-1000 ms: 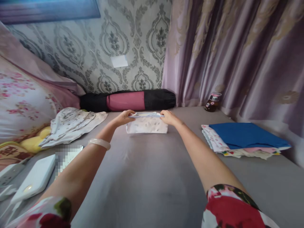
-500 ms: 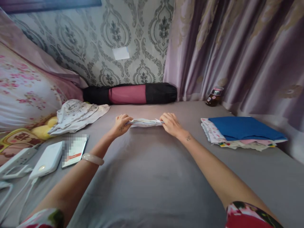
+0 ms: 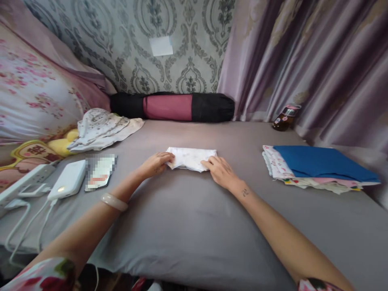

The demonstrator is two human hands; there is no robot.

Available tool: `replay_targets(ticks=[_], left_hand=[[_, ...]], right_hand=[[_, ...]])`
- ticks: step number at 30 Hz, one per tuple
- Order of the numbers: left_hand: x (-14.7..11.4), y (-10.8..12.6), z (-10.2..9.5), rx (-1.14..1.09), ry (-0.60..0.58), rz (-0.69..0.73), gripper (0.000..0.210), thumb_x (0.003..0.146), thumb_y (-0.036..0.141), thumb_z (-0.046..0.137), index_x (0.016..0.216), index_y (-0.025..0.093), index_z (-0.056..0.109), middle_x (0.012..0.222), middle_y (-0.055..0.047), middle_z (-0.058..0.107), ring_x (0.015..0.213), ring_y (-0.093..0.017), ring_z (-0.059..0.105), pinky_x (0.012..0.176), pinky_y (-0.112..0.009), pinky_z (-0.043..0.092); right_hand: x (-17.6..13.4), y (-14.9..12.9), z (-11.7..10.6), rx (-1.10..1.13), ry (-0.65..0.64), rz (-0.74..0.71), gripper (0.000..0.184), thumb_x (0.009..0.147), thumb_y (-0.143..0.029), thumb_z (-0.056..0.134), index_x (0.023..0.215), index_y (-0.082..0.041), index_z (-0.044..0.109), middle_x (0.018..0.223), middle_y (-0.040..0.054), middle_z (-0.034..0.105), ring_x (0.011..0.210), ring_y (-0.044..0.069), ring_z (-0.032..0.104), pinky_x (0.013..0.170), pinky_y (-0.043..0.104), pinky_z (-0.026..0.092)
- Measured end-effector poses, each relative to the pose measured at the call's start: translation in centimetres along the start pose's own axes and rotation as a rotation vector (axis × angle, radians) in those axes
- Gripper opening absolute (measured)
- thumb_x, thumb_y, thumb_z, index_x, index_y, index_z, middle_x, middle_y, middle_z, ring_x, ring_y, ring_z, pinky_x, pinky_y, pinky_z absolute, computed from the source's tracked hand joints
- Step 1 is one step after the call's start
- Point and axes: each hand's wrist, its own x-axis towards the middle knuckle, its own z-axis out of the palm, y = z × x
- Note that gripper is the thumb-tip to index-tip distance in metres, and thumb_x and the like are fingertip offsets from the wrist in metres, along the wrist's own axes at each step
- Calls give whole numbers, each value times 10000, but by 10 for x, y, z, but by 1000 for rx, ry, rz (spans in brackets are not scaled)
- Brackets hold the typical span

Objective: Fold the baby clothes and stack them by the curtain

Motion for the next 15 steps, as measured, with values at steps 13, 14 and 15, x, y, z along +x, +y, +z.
replay_targets(ticks=[13, 14, 15], left_hand=[[-14, -5, -3, -57, -101, -116, 573, 626, -23, 378, 1091, 197, 632, 1312, -62, 604, 1265, -180, 517, 1057, -336, 415], [-11, -4, -4, -67, -96, -158, 535, 652, -12, 384, 1065, 204, 648, 1278, -55, 629, 1228, -184, 550, 1040, -334, 429], [-6, -2, -4, -66, -80, -220, 492, 683, 3, 391, 1040, 209, 661, 1229, -51, 658, 1176, -191, 588, 1015, -335, 447]], right_hand=[[-8, -9, -15, 179, -111, 54, 463, 784, -18, 449, 1132, -229, 669, 992, 65, 592, 973, 189, 536, 869, 307, 381], [-5, -9, -16, 192, -115, 84, 422, 779, -29, 458, 1070, -227, 691, 981, 57, 610, 968, 186, 547, 871, 307, 380], [-1, -10, -16, 202, -119, 122, 369, 776, -44, 468, 990, -223, 709, 959, 48, 627, 948, 183, 561, 865, 307, 381]])
